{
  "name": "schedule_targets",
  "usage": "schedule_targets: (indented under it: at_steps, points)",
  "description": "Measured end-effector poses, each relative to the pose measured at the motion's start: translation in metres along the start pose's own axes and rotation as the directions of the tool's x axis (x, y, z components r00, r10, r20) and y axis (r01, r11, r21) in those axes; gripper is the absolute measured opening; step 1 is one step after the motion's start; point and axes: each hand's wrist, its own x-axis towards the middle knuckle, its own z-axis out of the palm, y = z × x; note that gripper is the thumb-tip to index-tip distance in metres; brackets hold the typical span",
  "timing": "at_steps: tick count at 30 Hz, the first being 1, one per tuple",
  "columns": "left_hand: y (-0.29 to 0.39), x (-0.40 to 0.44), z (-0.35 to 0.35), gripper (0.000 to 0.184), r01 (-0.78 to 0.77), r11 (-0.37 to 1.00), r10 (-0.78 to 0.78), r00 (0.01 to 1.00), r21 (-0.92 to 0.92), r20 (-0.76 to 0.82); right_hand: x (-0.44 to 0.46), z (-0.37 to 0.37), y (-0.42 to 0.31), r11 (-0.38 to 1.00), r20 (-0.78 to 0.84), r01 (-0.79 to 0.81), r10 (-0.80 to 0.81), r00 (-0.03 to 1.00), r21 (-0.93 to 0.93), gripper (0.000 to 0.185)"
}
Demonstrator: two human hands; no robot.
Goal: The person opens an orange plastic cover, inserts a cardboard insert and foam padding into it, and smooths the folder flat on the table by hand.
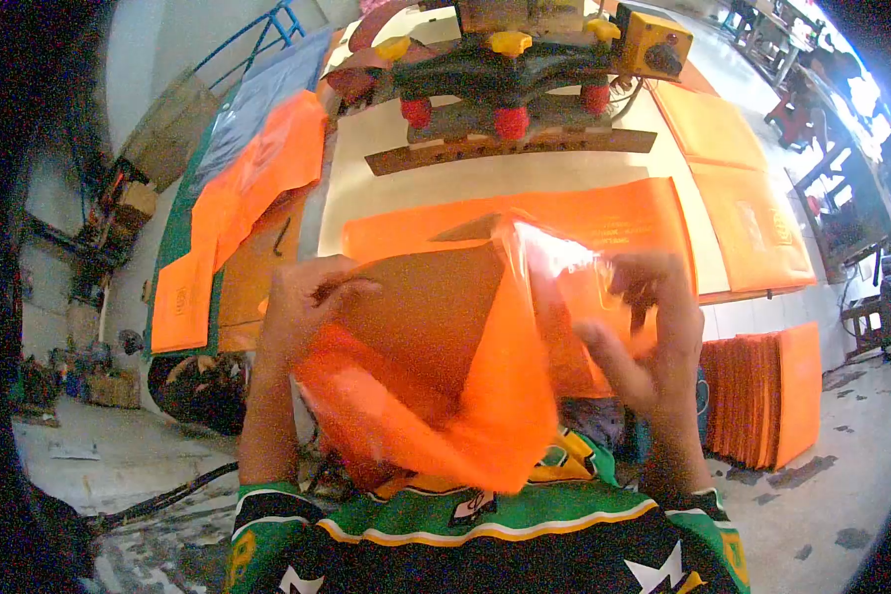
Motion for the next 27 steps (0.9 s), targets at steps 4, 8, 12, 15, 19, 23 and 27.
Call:
schedule_targets:
  at_steps: [4, 8, 12, 15, 19, 23, 27]
  points:
    - [0.003, -0.003, 0.001, 0.023, -0.131, 0.98, 0.133, 0.991, 0.147, -0.008, 0.037, 0.02, -0.009, 0.939, -0.078, 0.214, -0.243, 0.967, -0.268, 0.053]
    - [0.008, -0.014, 0.006, 0.023, -0.212, 0.934, 0.264, 0.952, 0.288, -0.156, 0.049, 0.031, -0.004, 0.936, 0.133, 0.283, -0.26, 0.957, -0.21, 0.055]
    - [0.02, -0.029, 0.018, 0.031, 0.041, 0.887, 0.287, 0.731, 0.46, -0.619, 0.051, 0.038, 0.0, 0.988, 0.22, 0.137, -0.118, 0.968, -0.074, 0.026]
    - [0.009, -0.061, 0.027, 0.04, 0.301, 0.943, -0.115, 0.698, 0.144, -0.707, 0.048, 0.043, 0.006, 0.987, 0.115, 0.155, -0.15, 0.982, -0.032, 0.017]
    - [0.0, -0.073, 0.038, 0.034, 0.495, 0.854, -0.513, 0.75, -0.161, -0.417, 0.047, 0.045, 0.012, 0.986, 0.107, 0.167, -0.168, 0.98, 0.018, 0.015]
    - [-0.001, -0.071, 0.065, 0.025, 0.175, 0.76, -0.509, 0.76, -0.627, -0.405, 0.044, 0.046, 0.007, 0.986, 0.064, 0.162, -0.164, 0.984, 0.041, 0.015]
    - [-0.009, -0.085, 0.066, 0.02, 0.171, 0.703, -0.518, 0.788, -0.69, -0.332, 0.039, 0.04, 0.017, 0.994, -0.009, 0.105, -0.105, 0.994, 0.015, 0.019]
